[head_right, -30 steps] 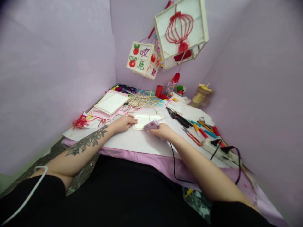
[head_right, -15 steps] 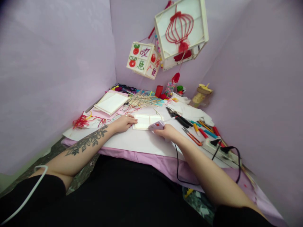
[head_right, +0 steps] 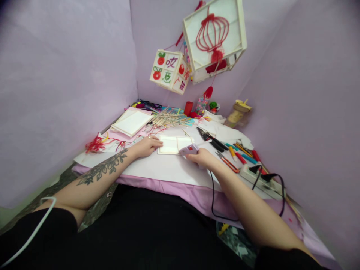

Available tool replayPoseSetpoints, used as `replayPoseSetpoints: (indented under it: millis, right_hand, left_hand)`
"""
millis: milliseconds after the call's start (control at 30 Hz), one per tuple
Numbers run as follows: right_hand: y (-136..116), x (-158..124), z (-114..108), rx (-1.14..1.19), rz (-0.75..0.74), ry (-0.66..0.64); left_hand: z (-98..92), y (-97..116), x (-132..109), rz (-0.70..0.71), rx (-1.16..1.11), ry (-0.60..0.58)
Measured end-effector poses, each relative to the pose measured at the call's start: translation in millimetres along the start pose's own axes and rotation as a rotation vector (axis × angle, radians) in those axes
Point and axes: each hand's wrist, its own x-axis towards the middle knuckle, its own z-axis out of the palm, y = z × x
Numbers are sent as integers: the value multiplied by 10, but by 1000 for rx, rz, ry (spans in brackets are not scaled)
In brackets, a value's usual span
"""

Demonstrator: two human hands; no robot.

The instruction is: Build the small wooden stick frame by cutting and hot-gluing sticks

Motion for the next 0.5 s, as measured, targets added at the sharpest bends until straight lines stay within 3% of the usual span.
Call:
replayPoseSetpoints:
  millis: [233,500]
  right_hand:
    - [84,68,-3,55,31,-4]
    - [-19,59,27,44,45,-1]
  left_hand:
    - [0,-2,-9,-3,-11,5]
    - [-8,12,-6,-8,-3,-3]
